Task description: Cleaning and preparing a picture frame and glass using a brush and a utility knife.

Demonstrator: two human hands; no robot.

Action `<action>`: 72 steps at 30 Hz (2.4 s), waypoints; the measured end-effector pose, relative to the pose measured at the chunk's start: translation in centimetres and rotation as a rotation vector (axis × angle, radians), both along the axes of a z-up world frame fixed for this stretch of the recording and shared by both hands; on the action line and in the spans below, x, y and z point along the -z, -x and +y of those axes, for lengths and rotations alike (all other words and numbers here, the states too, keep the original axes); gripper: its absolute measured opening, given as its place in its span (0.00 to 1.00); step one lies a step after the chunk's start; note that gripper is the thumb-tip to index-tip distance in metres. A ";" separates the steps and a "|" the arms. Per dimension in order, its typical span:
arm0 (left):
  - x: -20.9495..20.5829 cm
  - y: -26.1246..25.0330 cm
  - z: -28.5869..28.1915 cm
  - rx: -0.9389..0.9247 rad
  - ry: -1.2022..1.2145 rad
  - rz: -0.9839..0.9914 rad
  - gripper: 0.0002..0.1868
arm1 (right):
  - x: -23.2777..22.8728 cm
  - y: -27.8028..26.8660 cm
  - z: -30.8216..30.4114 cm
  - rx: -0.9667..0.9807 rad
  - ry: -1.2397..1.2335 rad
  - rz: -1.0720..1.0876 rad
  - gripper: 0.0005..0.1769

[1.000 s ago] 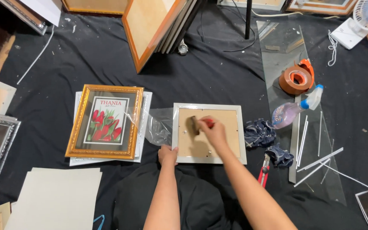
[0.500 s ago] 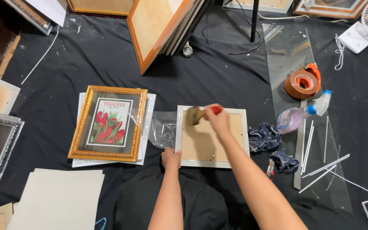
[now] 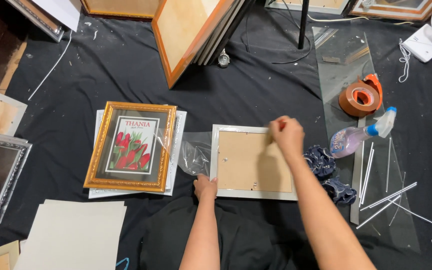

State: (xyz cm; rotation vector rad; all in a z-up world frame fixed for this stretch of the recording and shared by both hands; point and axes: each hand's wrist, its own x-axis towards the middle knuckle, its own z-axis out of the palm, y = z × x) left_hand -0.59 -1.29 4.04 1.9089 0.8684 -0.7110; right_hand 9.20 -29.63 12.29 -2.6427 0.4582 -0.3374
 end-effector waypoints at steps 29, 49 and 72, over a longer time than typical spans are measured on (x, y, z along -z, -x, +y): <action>-1.3 0.2 0.3 0.008 0.006 -0.050 0.20 | 0.4 9.8 -7.0 0.069 -0.139 0.105 0.09; -2.1 0.4 0.0 -0.014 0.026 -0.040 0.20 | 1.9 4.5 -7.7 0.003 0.015 0.065 0.08; 7.2 -0.9 -0.3 0.017 -0.019 -0.029 0.18 | -0.8 3.1 12.6 -0.222 -0.472 0.097 0.09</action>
